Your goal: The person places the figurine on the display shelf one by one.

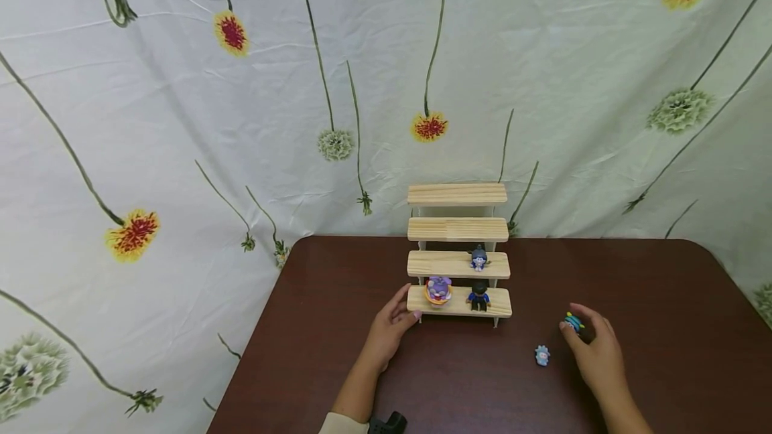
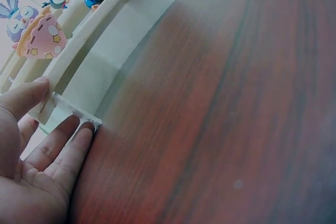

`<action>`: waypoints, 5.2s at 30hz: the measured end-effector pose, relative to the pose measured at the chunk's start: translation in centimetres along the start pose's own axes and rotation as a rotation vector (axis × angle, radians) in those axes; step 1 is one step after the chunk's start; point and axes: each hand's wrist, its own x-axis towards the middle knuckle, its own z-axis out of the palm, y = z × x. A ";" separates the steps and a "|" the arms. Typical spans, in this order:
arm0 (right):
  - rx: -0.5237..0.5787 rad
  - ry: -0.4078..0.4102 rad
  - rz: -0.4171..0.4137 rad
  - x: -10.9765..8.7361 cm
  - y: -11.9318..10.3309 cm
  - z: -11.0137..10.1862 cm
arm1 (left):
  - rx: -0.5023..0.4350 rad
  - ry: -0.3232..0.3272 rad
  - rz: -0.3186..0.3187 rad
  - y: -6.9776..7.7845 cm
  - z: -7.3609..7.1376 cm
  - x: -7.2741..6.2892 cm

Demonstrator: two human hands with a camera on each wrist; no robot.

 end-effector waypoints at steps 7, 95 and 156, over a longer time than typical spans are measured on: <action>-0.026 -0.001 0.013 0.0 0.2 0.0 | 0.017 0.000 -0.002 -0.1 0.0 0.1; -0.018 0.062 -0.381 2.2 -5.5 -0.1 | 0.009 0.001 -0.013 -0.2 -0.1 0.0; 0.077 -0.112 -0.471 6.1 -13.7 2.8 | 0.002 0.008 -0.024 -0.4 0.0 0.1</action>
